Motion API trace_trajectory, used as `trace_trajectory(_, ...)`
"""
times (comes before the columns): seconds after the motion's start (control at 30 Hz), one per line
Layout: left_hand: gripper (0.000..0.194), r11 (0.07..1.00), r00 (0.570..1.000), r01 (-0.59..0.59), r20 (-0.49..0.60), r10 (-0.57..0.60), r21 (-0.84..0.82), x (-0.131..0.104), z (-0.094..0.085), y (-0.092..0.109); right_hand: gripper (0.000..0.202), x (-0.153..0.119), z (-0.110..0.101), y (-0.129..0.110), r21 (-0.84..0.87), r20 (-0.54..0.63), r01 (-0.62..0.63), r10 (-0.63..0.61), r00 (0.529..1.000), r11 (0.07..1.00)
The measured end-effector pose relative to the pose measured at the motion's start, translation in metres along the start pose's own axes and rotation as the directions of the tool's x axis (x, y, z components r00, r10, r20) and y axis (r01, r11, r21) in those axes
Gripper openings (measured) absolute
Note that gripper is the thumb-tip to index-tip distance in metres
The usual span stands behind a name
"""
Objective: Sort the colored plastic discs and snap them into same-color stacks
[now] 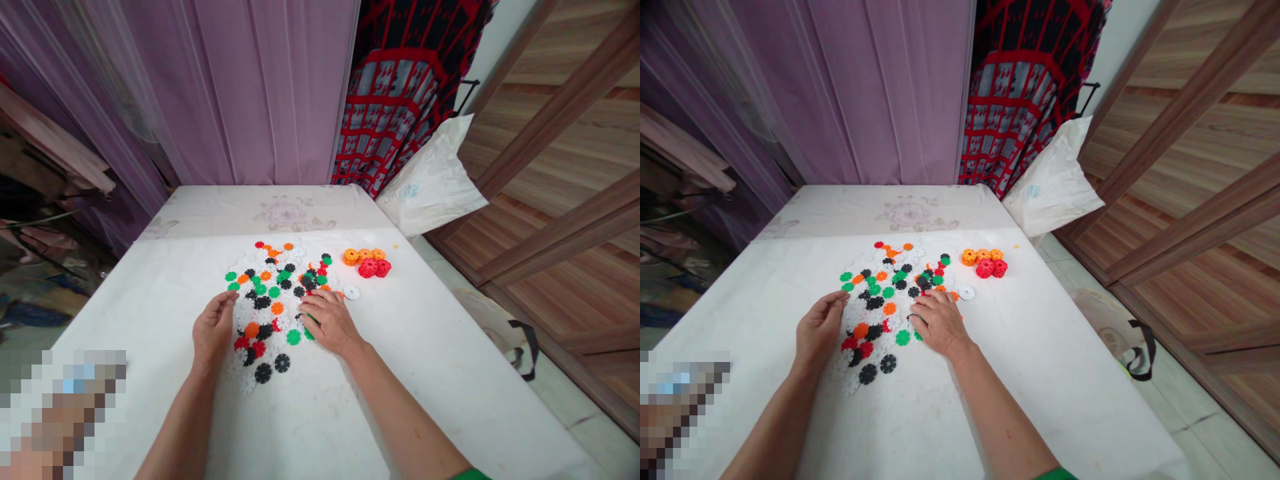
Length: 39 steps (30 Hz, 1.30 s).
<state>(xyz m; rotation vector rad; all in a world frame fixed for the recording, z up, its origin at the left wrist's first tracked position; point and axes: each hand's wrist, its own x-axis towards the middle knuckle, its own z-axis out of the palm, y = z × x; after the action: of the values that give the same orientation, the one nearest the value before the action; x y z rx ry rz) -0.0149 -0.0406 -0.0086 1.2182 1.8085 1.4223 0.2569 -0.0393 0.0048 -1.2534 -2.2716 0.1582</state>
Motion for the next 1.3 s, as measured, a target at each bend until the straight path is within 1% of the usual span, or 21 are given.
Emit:
trace_trajectory(0.07,0.033,1.000,1.000,0.010,0.001,-0.010,0.002,0.000,0.000,0.001,0.024,0.007,0.002,0.000,-0.014,-0.027,-0.040,0.039,0.999,0.999)
trace_trajectory(0.13,0.033,1.000,1.000,0.017,-0.003,-0.017,0.007,0.000,0.000,0.003,0.030,0.017,0.003,0.001,-0.058,-0.044,-0.127,0.124,0.991,0.990)
trace_trajectory(0.2,0.032,1.000,1.000,0.015,-0.009,-0.015,0.012,0.000,0.000,0.005,0.035,0.029,0.005,0.000,-0.113,-0.023,-0.207,0.206,0.978,0.972)
trace_trajectory(0.27,0.032,1.000,1.000,0.011,-0.016,-0.010,0.006,0.000,-0.001,0.006,0.035,0.039,0.007,-0.004,-0.154,0.033,-0.237,0.245,0.969,0.959)
trace_trajectory(0.33,0.032,1.000,1.000,0.009,-0.022,-0.009,-0.017,0.000,-0.001,0.007,0.032,0.045,0.009,-0.012,-0.160,0.097,-0.205,0.222,0.970,0.966)
trace_trajectory(0.43,0.032,0.997,0.999,0.014,-0.037,-0.017,-0.078,0.000,-0.001,0.008,0.027,0.048,0.013,-0.023,-0.098,0.181,-0.079,0.096,0.979,0.992)
trace_trajectory(0.5,0.032,0.994,0.998,0.018,-0.055,-0.025,-0.112,0.000,-0.001,0.008,0.025,0.049,0.016,-0.028,-0.038,0.201,-0.005,0.012,0.980,0.999)
trace_trajectory(0.53,0.032,0.992,0.997,0.018,-0.066,-0.026,-0.125,0.000,0.000,0.007,0.025,0.051,0.017,-0.029,-0.016,0.194,0.013,-0.009,0.981,1.000)
trace_trajectory(0.6,0.032,0.989,0.996,0.016,-0.084,-0.029,-0.148,0.000,0.000,0.007,0.026,0.057,0.019,-0.029,-0.006,0.163,-0.007,0.008,0.987,1.000)
trace_trajectory(0.67,0.033,0.986,0.995,0.014,-0.100,-0.031,-0.166,0.000,0.001,0.006,0.030,0.068,0.021,-0.029,-0.039,0.144,-0.073,0.078,0.987,0.997)
trace_trajectory(0.77,0.035,0.983,0.992,0.014,-0.118,-0.036,-0.181,0.001,0.001,0.006,0.036,0.086,0.026,-0.030,-0.098,0.175,-0.149,0.165,0.971,0.984)
trace_trajectory(0.8,0.035,0.983,0.992,0.014,-0.119,-0.036,-0.185,0.001,0.001,0.005,0.036,0.091,0.028,-0.031,-0.109,0.193,-0.152,0.171,0.966,0.982)
trace_trajectory(0.87,0.035,0.980,0.993,0.016,-0.112,-0.038,-0.197,0.001,0.001,0.005,0.034,0.096,0.033,-0.037,-0.110,0.231,-0.123,0.146,0.962,0.986)
trace_trajectory(1.0,0.033,0.979,0.994,0.020,-0.103,-0.041,-0.201,0.001,0.001,0.005,0.030,0.092,0.041,-0.051,-0.070,0.268,-0.005,0.024,0.963,0.998)
trace_trajectory(1.1,0.032,0.983,0.995,0.010,-0.099,-0.029,-0.181,0.001,0.001,0.005,0.029,0.082,0.040,-0.060,-0.034,0.270,0.056,-0.045,0.962,0.998)
trace_trajectory(1.2,0.030,0.991,0.995,-0.014,-0.101,0.000,-0.134,0.000,0.000,0.005,0.027,0.070,0.036,-0.061,0.007,0.273,0.094,-0.093,0.957,0.996)
trace_trajectory(1.3,0.029,0.997,0.995,-0.038,-0.098,0.031,-0.066,-0.001,0.001,0.007,0.027,0.055,0.031,-0.057,0.041,0.267,0.113,-0.120,0.956,0.993)
